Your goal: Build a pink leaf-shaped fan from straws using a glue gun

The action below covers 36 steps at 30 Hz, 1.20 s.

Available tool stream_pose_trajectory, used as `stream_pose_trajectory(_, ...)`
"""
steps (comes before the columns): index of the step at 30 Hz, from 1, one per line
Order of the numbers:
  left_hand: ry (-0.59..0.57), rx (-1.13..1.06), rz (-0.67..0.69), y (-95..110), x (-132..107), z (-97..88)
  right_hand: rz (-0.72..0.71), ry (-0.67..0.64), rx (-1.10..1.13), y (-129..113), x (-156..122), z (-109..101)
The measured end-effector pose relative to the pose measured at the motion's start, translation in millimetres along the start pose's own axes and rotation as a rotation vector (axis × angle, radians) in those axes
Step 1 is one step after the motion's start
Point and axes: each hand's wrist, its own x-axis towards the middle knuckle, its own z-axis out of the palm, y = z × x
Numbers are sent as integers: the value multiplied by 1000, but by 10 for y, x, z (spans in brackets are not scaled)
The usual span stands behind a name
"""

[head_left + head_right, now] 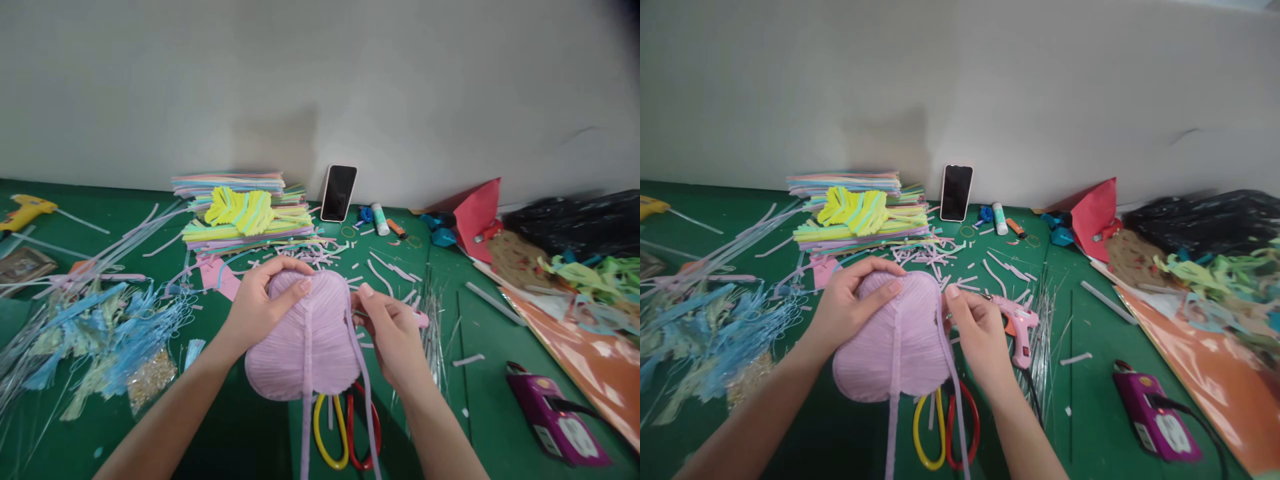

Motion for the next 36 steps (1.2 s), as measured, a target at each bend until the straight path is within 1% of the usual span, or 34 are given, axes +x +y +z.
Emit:
stream_pose_trajectory(7,48,-6,-21,-13,23,-8,-2,73,-62,11,-16,10)
stream_pose_trajectory(14,60,7,-28,-31,20,-15,-20,86,-89,49,-56,-8)
stream_pose_trajectory(20,56,8,-23,-23,16,-8,-73,106,-159,56,-64,4)
stream_pose_trajectory(25,60,5,-31,-37,10,-9,-133,121,-267,39,-80,26)
stream_pose_trajectory(28,62,-7,-27,-44,12,-11,-211,137,-370,15,-94,42)
stream_pose_trajectory(30,66,-12,-25,-42,15,-10,-302,128,-467,-5,-109,58)
stream_pose_trajectory(34,84,-17,-18,-38,18,-4,-581,141,-712,-23,-159,92)
stream_pose_trajectory(36,91,-24,-13,-44,19,-3,-689,165,-822,-16,-193,99)
